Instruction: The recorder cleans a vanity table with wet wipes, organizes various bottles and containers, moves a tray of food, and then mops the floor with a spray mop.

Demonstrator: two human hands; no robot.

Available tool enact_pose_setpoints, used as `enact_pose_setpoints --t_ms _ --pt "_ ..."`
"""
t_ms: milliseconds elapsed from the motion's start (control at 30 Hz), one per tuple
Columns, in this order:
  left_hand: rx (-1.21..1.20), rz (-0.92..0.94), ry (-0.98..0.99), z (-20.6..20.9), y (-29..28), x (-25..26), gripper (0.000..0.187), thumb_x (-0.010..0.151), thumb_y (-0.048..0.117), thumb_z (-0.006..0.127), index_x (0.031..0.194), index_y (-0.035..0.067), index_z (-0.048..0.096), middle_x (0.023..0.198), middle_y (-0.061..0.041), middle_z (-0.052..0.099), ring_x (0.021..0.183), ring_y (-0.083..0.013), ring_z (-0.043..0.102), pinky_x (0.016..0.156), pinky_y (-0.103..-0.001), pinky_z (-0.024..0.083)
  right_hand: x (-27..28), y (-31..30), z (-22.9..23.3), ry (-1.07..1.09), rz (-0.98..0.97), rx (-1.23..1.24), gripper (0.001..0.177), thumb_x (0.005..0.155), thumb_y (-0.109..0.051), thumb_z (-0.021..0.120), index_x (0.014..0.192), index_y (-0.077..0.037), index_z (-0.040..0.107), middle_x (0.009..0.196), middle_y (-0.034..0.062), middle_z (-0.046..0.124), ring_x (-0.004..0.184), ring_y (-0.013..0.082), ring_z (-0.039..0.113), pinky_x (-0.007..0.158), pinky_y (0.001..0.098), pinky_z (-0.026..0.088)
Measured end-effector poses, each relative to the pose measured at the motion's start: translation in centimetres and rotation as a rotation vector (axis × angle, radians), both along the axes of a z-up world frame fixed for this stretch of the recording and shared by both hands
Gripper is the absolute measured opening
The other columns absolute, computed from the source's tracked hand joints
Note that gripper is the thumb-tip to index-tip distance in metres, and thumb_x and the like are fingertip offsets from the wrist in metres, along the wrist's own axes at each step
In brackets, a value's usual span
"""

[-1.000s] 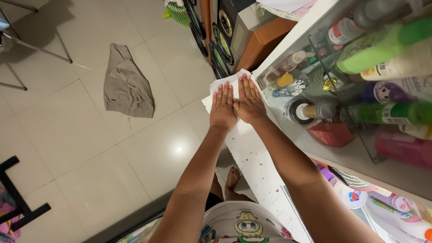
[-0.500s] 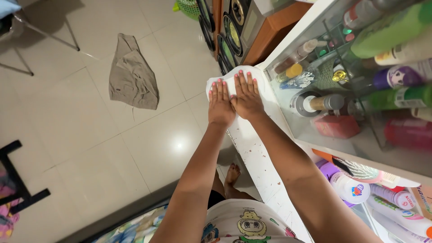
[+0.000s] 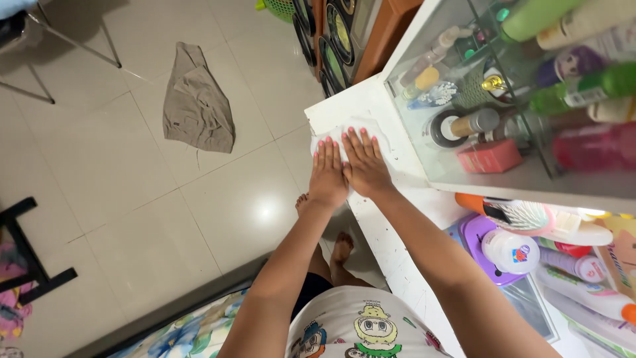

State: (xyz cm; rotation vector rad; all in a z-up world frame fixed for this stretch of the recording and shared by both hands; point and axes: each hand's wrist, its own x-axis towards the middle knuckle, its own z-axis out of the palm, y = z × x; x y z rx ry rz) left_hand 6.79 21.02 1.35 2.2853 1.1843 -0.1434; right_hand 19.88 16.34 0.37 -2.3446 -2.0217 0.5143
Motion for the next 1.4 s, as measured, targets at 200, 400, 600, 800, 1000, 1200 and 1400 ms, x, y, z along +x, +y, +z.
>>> enact_pose_setpoints --t_ms 200,400,600,800,1000,1200,1400 --pt "0.019 -0.085 -0.086 -1.4 -7.8 -2.4 0.062 0.109 0.029 0.029 0.160 -0.003 0.018 0.170 -0.018 0.009 0.158 -0.0311 0.003 0.128 -0.042 0.003 -2.2 -7.9 1.3 0.031 -0.053 -0.156 0.071 0.101 -0.037 0.033 0.163 -0.014 0.008 0.172 0.0066 0.001 0.157 0.0298 -0.008 0.125 0.0457 -0.006" --pt "0.059 -0.157 -0.175 -1.1 -14.4 -4.3 0.062 0.105 0.024 0.035 0.160 -0.003 0.024 0.170 -0.018 0.016 0.159 -0.0311 0.009 0.129 -0.043 0.006 -3.6 -16.4 0.0 0.051 -0.049 0.046 0.068 0.100 -0.036 0.040 0.160 -0.008 0.023 0.170 0.0112 0.012 0.157 0.0361 0.002 0.125 0.0516 0.002" --pt "-0.034 -0.308 -0.062 -0.6 -18.2 -5.3 0.067 0.100 0.020 0.037 0.159 -0.004 0.017 0.170 -0.018 0.010 0.157 -0.0305 0.005 0.126 -0.043 0.003 -4.9 -22.0 -0.4 0.048 -0.060 0.076 0.072 0.096 -0.036 0.047 0.157 -0.002 0.029 0.168 0.0156 0.018 0.156 0.0395 0.009 0.124 0.0536 0.007" --pt "-0.005 -0.316 -0.101 -1.0 -18.4 -5.8 0.065 0.100 0.020 0.039 0.159 -0.003 0.022 0.169 -0.016 0.015 0.157 -0.0289 0.010 0.127 -0.042 0.004 -5.1 -22.1 -0.5 0.070 -0.066 0.067 0.075 0.095 -0.036 0.049 0.157 -0.001 0.025 0.168 0.0176 0.014 0.154 0.0412 0.007 0.122 0.0547 0.006" --pt "0.077 -0.287 -0.172 -1.2 -15.9 -5.4 0.065 0.098 0.018 0.043 0.158 -0.002 0.028 0.168 -0.015 0.023 0.156 -0.0287 0.017 0.127 -0.042 0.009 -4.6 -19.2 -0.5 0.076 -0.089 0.062 0.076 0.097 -0.036 0.045 0.160 -0.001 0.021 0.169 0.0160 0.011 0.155 0.0437 0.002 0.123 0.0578 0.001" --pt "0.051 -0.212 -0.177 -0.7 -10.9 -4.4 0.065 0.098 0.015 0.043 0.159 0.000 0.027 0.169 -0.013 0.022 0.157 -0.0274 0.017 0.128 -0.042 0.007 -3.3 -13.2 -1.0 0.067 -0.052 -0.018 0.074 0.100 -0.038 0.039 0.162 -0.004 0.016 0.171 0.0125 0.004 0.155 0.0414 -0.005 0.122 0.0567 -0.004" --pt "-0.057 -0.106 -0.030 1.0 -4.8 -2.3 0.063 0.103 0.024 0.034 0.161 0.005 0.018 0.170 -0.010 0.012 0.157 -0.0232 0.007 0.127 -0.039 0.002 -2.1 -5.8 0.6 0.033 -0.001 -0.113 0.073 0.102 -0.040 0.034 0.163 -0.008 0.010 0.172 0.0084 -0.001 0.155 0.0370 -0.011 0.123 0.0520 -0.009"
